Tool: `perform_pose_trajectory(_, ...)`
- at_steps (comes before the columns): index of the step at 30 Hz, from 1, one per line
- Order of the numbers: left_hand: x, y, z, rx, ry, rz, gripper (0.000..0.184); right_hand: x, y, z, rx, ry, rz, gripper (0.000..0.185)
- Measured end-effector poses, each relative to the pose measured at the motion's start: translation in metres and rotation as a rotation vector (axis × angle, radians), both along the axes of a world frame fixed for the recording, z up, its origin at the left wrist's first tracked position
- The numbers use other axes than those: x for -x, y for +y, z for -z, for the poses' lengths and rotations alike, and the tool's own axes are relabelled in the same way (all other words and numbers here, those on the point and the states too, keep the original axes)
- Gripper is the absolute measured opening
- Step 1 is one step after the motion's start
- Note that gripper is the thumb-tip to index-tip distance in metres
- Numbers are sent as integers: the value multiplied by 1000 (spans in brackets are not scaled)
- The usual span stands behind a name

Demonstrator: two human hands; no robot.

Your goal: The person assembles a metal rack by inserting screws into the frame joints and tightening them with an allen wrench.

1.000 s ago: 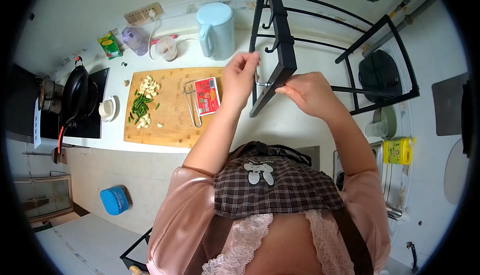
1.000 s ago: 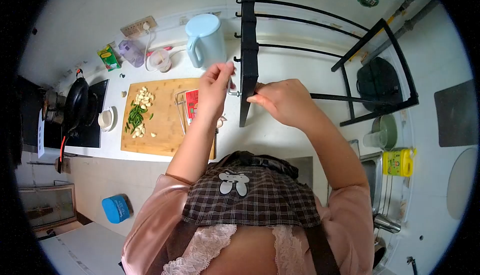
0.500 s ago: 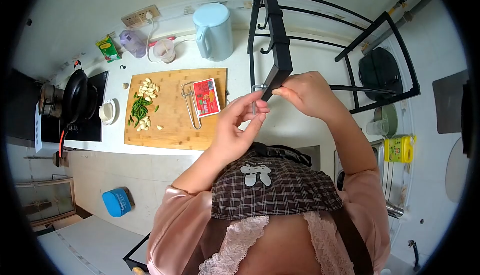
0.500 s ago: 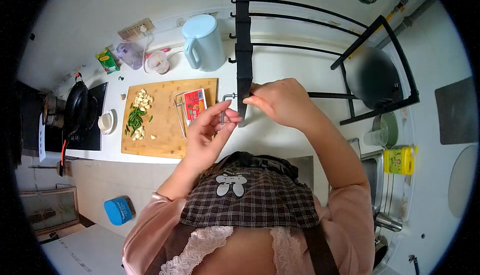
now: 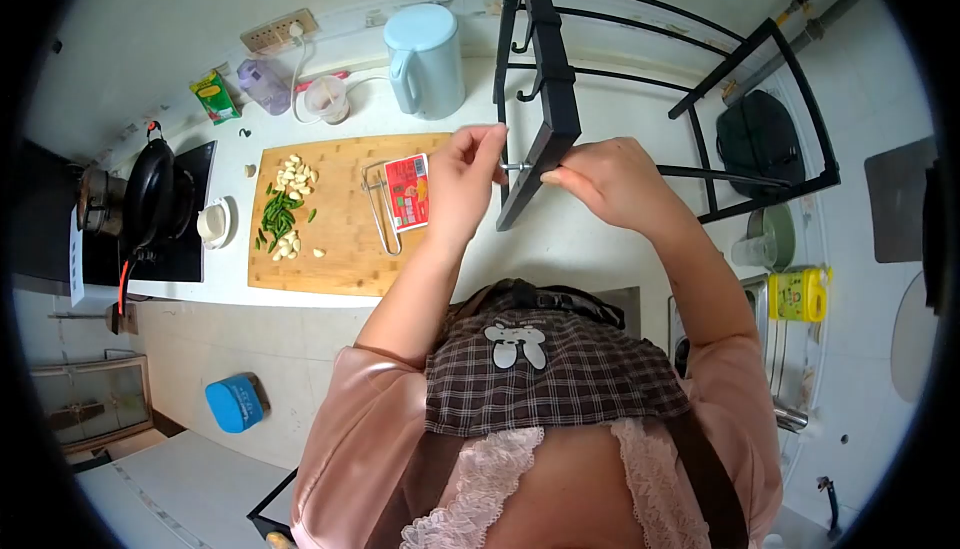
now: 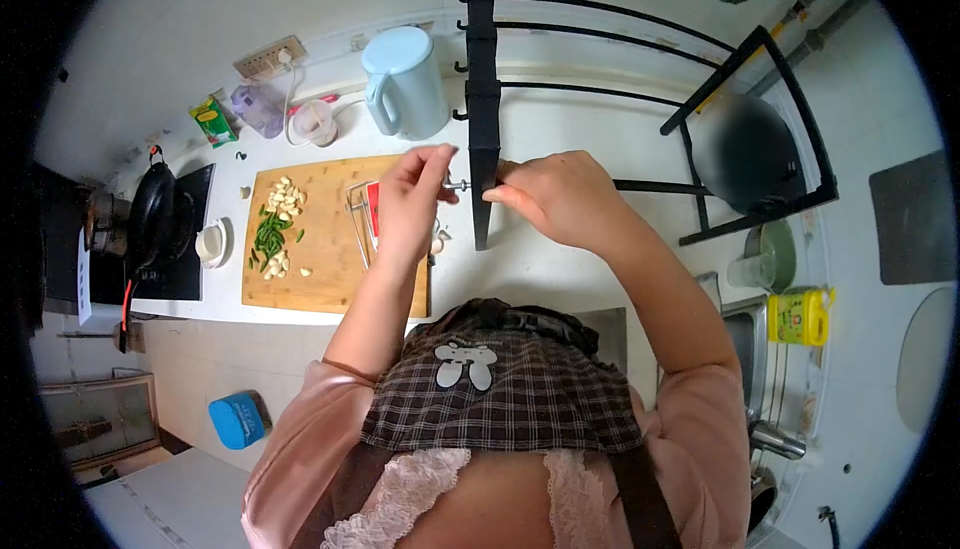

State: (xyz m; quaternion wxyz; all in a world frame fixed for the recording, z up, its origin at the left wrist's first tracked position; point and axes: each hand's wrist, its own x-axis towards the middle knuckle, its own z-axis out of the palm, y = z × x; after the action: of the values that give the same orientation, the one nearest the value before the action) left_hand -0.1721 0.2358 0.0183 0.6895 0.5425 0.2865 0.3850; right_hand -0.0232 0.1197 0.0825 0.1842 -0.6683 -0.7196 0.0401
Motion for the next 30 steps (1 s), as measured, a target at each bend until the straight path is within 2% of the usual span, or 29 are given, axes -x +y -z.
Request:
perform_pose_trajectory(1,9,-5,3,-1,0,-1,21,0,0,0,-10,7,-11,29)
perform_pose_trajectory(3,29,-16,7,-189,312,156,27,1,1,-1,-17,17,-1,29)
perform_pose_trajectory(4,35,-23,6,-300,203,127,30,2,1,-1,-15,30,12,29)
perform_pose_trajectory(8,51,-36,3,-217,111,221,22,1,2,4,-101,84,-45,31)
perform_pose_trajectory(12,53,-29,-17,-241,169,289,17,0,3,2,2,71,-10,30)
perform_pose_trajectory(14,55,-33,-34,-210,-39,348,22,-1,2,2,16,88,-2,30)
perform_pose_trajectory(15,55,-29,-30,-206,-36,346,22,0,2,2,7,83,-7,30)
perform_pose_trajectory(17,53,-10,-20,-412,220,303,22,0,3,2,-5,78,-15,30)
perform_pose_trajectory(19,42,-1,-21,-479,283,260,25,-1,3,2,-6,77,-15,29)
perform_pose_trajectory(21,22,-4,-22,-458,-59,3,29,-3,3,4,-5,75,-23,28)
perform_pose_trajectory(22,16,-5,-19,-325,-205,85,25,-3,3,4,-7,72,-36,27)
perform_pose_trajectory(23,12,-4,-13,-323,-205,86,25,-2,3,4,-4,73,-36,27)
perform_pose_trajectory(25,7,-1,-7,-158,-155,163,25,0,3,2,-6,89,0,27)
perform_pose_trajectory(26,3,-5,-10,-60,-235,167,21,0,4,2,-6,89,-1,27)
perform_pose_trajectory(30,-4,-7,-16,48,-223,117,21,-1,4,4,-33,52,-20,28)
